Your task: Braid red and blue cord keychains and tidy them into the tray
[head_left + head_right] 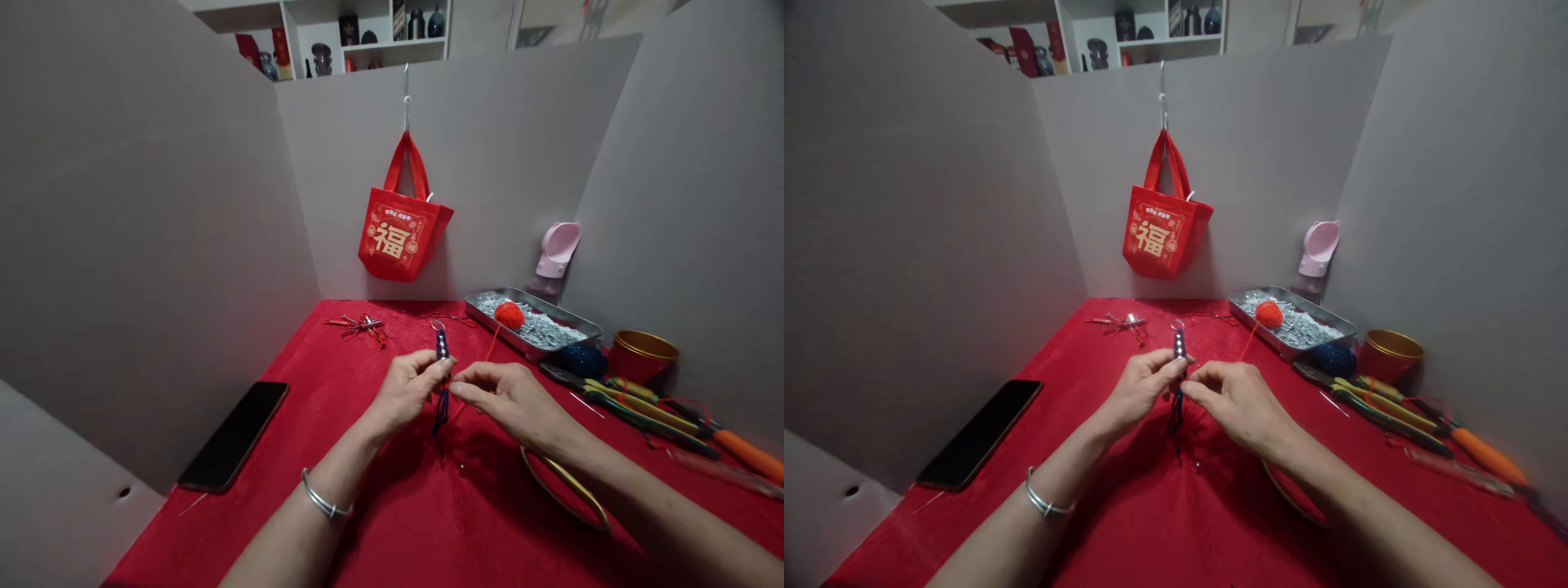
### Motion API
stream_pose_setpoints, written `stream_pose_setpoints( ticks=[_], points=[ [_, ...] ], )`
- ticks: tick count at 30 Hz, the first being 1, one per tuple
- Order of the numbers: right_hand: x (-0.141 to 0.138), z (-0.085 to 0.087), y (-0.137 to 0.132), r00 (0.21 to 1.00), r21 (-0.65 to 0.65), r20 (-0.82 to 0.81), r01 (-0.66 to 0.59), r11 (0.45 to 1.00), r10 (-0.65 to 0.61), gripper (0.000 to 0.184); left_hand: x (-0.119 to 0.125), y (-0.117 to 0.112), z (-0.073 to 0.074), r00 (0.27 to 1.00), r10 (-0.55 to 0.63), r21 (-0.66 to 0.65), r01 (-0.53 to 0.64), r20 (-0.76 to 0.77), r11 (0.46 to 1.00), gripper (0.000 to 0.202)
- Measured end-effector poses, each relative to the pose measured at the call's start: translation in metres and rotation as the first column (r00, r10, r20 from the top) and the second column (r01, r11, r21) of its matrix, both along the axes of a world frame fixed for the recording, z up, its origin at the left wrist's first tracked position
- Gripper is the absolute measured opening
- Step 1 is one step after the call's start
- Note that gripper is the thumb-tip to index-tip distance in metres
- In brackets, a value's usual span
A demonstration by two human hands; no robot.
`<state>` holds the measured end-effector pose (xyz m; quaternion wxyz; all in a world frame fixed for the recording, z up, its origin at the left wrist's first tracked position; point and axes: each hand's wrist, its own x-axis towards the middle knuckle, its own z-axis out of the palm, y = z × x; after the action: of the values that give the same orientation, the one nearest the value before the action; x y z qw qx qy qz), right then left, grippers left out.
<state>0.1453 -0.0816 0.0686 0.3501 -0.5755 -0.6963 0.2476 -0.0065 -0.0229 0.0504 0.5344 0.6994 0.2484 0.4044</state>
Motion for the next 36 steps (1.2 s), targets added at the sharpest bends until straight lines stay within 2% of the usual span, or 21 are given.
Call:
stream_pose_setpoints(
  ticks=[3,6,10,17,25,31,36],
  points=[
    [0.002,-0.006,0.009,1.000,0.000,0.003,-0.001,1.000,0.001,0.027,-0.002,0.002,-0.002,0.999,-0.023,-0.012,0.023,-0.029,1.000,0.030],
    [0.006,-0.008,0.015,0.998,-0.034,-0.041,-0.056,0.998,0.055,0.025,-0.003,0.004,-0.004,0.997,-0.064,-0.072,0.060,-0.053,0.996,0.032],
    [0.010,-0.008,0.017,0.984,-0.122,-0.152,-0.113,0.986,0.094,0.023,-0.004,0.006,-0.005,0.986,-0.167,-0.192,0.158,-0.031,0.969,0.030],
    [0.016,-0.019,0.019,0.964,-0.122,-0.201,-0.198,0.973,0.171,0.027,-0.001,0.009,-0.010,0.967,-0.253,-0.296,0.231,-0.039,0.927,0.031],
    [0.017,-0.020,0.017,0.960,-0.140,-0.218,-0.211,0.967,0.177,0.025,-0.002,0.008,-0.008,0.971,-0.232,-0.328,0.199,-0.065,0.923,0.033],
    [0.013,-0.022,0.014,0.980,-0.057,-0.142,-0.147,0.987,0.138,0.023,-0.003,0.010,-0.014,0.975,-0.220,-0.328,0.206,-0.007,0.922,0.032],
    [0.010,-0.024,0.016,0.984,-0.017,-0.132,-0.127,0.992,0.124,0.021,-0.004,0.010,-0.013,0.978,-0.208,-0.329,0.204,0.024,0.922,0.033]
  ],
)
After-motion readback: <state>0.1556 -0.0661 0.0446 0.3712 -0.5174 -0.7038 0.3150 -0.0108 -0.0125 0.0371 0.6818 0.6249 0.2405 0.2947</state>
